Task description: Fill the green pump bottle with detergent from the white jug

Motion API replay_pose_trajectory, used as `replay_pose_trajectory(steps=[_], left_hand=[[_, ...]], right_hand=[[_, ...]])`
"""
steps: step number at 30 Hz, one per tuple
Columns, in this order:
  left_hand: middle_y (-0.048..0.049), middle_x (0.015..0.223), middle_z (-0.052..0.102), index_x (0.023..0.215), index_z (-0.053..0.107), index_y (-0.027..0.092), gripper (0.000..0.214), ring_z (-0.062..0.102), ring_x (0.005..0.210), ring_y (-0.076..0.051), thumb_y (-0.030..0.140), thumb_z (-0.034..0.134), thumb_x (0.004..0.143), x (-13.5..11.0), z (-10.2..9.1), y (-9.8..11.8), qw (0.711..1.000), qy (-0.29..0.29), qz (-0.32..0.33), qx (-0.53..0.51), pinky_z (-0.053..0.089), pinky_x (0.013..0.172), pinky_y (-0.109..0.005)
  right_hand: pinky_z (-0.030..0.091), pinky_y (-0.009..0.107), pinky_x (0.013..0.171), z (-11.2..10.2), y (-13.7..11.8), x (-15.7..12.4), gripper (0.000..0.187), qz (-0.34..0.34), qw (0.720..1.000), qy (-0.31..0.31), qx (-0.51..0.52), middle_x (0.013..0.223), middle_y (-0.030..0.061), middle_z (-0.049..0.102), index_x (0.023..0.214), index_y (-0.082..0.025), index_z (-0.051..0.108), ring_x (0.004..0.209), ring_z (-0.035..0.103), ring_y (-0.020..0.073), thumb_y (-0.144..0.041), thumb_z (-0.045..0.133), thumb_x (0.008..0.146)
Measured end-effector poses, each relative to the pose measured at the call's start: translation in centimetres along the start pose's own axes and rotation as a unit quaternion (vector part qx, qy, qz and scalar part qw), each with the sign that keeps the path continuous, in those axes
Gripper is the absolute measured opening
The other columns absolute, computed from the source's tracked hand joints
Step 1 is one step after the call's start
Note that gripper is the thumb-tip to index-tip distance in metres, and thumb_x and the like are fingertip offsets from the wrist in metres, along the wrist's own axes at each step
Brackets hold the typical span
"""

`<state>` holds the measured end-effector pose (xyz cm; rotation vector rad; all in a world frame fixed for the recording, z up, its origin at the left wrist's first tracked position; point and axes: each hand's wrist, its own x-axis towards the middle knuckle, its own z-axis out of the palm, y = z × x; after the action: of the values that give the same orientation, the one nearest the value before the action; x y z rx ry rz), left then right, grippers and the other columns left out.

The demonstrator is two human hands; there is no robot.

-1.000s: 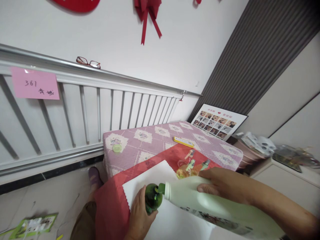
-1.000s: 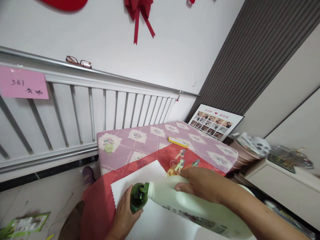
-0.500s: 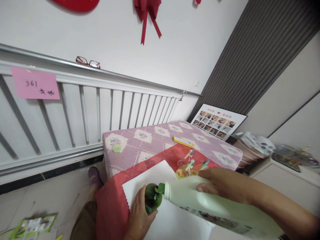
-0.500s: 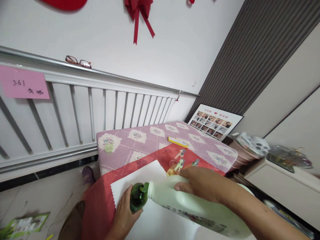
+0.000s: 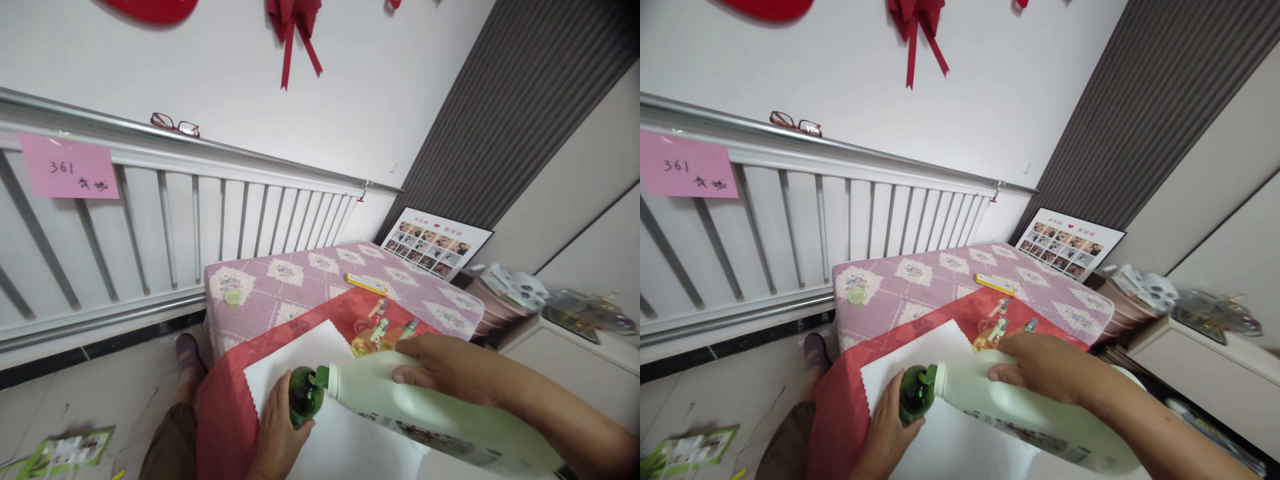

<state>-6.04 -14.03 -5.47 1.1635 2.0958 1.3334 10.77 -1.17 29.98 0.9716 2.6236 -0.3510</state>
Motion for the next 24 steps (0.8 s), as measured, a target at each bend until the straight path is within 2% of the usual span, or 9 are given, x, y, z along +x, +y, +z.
replay_pose_trajectory(steps=[5,12,24], left_hand=[[-0.0185,0.163,0.048,0.153,0.036,0.01,0.089,0.045,0.152,-0.032,0.025,0.064,0.069,0.02,-0.19,0.1,1.0,-0.017,-0.003,0.009,0.036,0.128,-0.049],[-0.0166,0.162,0.049,0.153,0.035,0.012,0.09,0.045,0.151,-0.03,0.024,0.064,0.069,-0.04,-0.31,0.32,1.0,-0.021,-0.011,0.0,0.036,0.128,-0.049],[-0.0164,0.16,0.052,0.153,0.037,0.012,0.089,0.048,0.149,-0.031,0.025,0.064,0.069,0.01,0.15,-0.13,1.0,-0.002,0.002,0.008,0.039,0.126,-0.047]], right_hand=[[0.056,0.044,0.077,-0.01,0.05,0.03,0.045,-0.001,1.0,-0.003,0.005,0.095,0.0105,0.079,0.089,-0.026,0.073,0.091,0.074,0.0336,-0.065,0.05,0.093],[0.055,0.041,0.072,-0.11,-0.06,-0.03,0.043,-0.004,1.0,0.006,0.016,0.09,0.0097,0.078,0.086,-0.025,0.073,0.085,0.073,0.0315,-0.062,0.053,0.092],[0.057,0.046,0.079,-0.57,-0.88,-0.23,0.04,0.009,1.0,-0.012,0.009,0.098,0.0128,0.079,0.09,-0.023,0.072,0.095,0.074,0.0361,-0.059,0.053,0.092]])
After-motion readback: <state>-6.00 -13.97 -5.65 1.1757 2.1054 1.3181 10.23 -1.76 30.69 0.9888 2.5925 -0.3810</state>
